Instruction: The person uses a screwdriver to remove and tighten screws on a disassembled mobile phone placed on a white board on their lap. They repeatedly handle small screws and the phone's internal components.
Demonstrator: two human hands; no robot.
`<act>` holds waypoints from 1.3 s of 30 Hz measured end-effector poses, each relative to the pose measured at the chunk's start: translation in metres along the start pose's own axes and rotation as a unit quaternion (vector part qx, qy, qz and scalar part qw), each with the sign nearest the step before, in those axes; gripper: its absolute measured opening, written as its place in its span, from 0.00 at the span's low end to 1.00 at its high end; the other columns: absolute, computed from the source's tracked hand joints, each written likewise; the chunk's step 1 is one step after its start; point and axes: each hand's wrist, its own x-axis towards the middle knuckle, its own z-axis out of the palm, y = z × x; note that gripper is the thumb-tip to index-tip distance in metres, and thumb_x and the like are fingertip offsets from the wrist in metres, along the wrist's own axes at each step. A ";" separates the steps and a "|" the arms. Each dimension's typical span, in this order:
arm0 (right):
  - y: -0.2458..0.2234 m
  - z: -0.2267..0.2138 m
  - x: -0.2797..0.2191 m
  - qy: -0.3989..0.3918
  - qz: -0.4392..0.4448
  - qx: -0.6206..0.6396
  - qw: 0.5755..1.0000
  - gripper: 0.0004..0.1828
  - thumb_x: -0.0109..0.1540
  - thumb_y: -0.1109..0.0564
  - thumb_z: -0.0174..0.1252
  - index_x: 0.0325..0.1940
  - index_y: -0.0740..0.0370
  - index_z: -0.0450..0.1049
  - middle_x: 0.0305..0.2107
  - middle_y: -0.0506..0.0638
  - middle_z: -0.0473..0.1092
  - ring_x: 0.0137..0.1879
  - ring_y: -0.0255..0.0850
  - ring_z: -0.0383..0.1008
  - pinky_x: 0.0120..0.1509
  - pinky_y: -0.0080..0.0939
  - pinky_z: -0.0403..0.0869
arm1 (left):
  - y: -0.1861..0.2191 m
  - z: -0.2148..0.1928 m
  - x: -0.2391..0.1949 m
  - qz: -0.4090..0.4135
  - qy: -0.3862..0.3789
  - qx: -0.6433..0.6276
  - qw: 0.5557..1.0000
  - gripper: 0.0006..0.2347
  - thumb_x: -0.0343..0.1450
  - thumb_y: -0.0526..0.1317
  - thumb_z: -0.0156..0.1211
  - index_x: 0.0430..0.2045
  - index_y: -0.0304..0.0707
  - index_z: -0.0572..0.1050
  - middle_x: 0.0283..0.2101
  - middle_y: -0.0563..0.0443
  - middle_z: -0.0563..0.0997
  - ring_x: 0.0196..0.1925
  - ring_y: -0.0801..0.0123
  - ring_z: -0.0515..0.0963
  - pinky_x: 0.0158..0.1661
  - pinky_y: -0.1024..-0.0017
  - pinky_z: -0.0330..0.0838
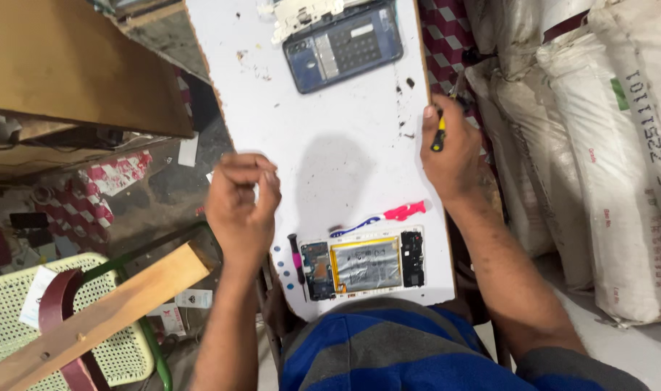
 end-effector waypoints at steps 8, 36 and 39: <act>-0.019 -0.032 -0.019 0.052 -0.088 0.054 0.993 0.17 0.82 0.54 0.48 0.67 0.72 0.64 0.51 0.62 0.77 0.54 0.46 0.80 0.61 0.41 0.77 | -0.023 -0.009 -0.111 -0.129 0.015 -0.170 0.977 0.05 0.76 0.23 0.55 0.39 0.31 0.69 0.48 0.43 0.77 0.43 0.76 0.77 0.43 0.78 0.76; -0.138 -0.129 -0.121 -0.225 -0.058 0.400 0.886 0.10 0.66 0.59 0.65 0.47 0.63 0.71 0.38 0.60 0.75 0.46 0.50 0.83 0.48 0.47 0.85 | 0.035 0.002 -0.145 -0.189 -0.037 -0.456 0.869 0.13 0.76 0.20 0.56 0.45 0.36 0.62 0.40 0.31 0.80 0.39 0.59 0.85 0.42 0.66 0.83; -0.143 -0.129 -0.121 -0.227 -0.048 0.383 0.894 0.09 0.67 0.57 0.64 0.47 0.63 0.74 0.42 0.59 0.76 0.46 0.49 0.83 0.50 0.46 0.86 | 0.036 0.001 -0.144 -0.189 -0.045 -0.448 0.873 0.14 0.76 0.19 0.55 0.46 0.36 0.62 0.42 0.32 0.80 0.42 0.60 0.85 0.45 0.65 0.83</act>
